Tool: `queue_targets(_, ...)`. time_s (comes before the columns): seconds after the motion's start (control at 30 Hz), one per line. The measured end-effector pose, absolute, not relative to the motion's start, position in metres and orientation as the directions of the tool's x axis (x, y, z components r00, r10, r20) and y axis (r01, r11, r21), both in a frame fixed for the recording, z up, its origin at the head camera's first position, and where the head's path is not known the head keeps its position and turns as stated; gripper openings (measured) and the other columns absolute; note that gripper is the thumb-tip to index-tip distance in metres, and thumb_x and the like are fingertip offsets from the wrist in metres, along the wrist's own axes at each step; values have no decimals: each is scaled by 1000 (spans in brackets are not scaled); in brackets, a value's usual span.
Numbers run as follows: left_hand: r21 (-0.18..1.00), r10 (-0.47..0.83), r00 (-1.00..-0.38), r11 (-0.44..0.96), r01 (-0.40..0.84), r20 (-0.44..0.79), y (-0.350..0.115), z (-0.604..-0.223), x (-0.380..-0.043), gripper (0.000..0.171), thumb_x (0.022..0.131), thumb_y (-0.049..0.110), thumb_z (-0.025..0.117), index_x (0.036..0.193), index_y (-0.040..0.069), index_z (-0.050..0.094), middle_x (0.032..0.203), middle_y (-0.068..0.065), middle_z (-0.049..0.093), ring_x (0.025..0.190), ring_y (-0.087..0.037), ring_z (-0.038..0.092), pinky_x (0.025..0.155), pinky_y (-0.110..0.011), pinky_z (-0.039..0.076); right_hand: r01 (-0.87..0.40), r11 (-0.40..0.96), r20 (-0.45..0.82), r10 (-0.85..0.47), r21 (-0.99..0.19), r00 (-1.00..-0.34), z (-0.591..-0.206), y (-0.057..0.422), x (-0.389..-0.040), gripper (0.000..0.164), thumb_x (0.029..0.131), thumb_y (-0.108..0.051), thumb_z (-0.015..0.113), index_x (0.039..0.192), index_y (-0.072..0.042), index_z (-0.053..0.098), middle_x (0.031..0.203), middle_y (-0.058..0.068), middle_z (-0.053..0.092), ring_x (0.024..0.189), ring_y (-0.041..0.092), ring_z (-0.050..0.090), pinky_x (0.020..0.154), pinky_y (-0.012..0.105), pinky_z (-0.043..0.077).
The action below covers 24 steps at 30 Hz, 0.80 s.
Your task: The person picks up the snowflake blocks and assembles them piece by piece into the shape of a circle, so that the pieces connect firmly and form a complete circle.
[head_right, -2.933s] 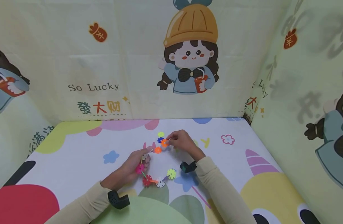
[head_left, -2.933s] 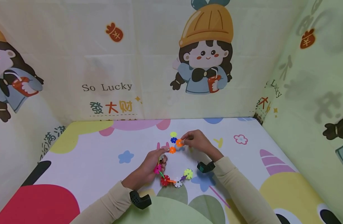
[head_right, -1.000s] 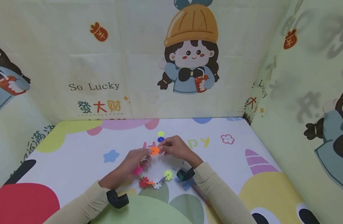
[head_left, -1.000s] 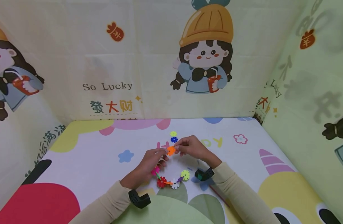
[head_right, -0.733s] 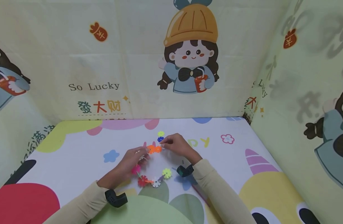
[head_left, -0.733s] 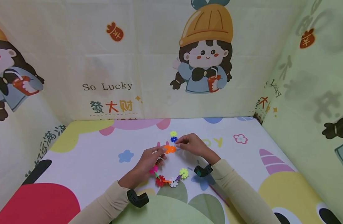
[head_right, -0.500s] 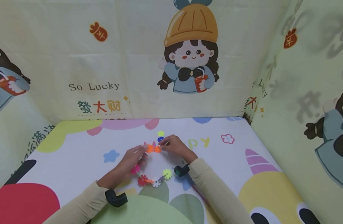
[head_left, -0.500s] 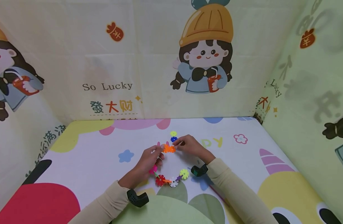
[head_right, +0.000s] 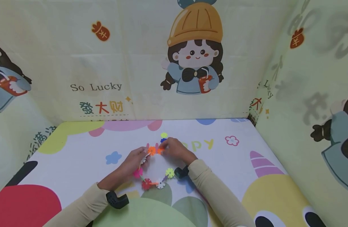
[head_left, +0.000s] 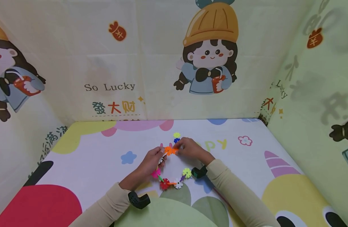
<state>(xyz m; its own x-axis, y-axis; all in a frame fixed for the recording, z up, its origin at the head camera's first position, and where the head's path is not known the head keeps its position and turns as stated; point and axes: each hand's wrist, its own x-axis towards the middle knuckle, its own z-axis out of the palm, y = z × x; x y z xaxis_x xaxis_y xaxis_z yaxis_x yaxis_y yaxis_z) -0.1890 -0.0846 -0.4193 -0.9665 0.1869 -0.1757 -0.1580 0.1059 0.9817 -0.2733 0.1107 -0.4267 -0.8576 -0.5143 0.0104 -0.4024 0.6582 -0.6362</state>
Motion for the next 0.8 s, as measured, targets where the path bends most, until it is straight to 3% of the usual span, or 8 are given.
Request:
queue_targets(0.2,984,180,-969,70,-161,-171,-85,-418,-190,37,106,18,38,137,-1,46,95,-14,57,67,-17,47,64,-28,43,-392,695,-40,-517,-602,-855,-424,113,-272,22,84,-8,76,107,-6,73,99,0,63,91,18,53,82,32,49)
queue_targets(0.33,981,159,-968,18,-193,-194,-86,-418,-191,34,106,26,38,122,-1,53,89,-12,54,64,-17,46,60,-26,41,-376,712,-78,-515,-593,-854,-423,115,-273,19,84,-8,77,101,-8,71,94,-1,60,88,19,53,80,31,49)
queue_targets(0.47,984,119,-978,74,-161,-169,-86,-420,-190,35,104,34,45,103,0,55,83,-9,51,62,-17,46,59,-25,43,-354,707,-94,-510,-613,-855,-422,115,-272,19,83,-7,77,97,-11,65,89,-1,58,86,19,53,80,30,49)
queue_targets(0.8,981,82,-983,119,-155,-165,-85,-422,-190,31,102,34,52,111,5,60,83,-8,54,56,-15,44,54,-23,43,-394,651,17,-506,-649,-863,-417,123,-267,17,86,2,69,101,-6,70,85,0,62,78,16,54,73,26,50)
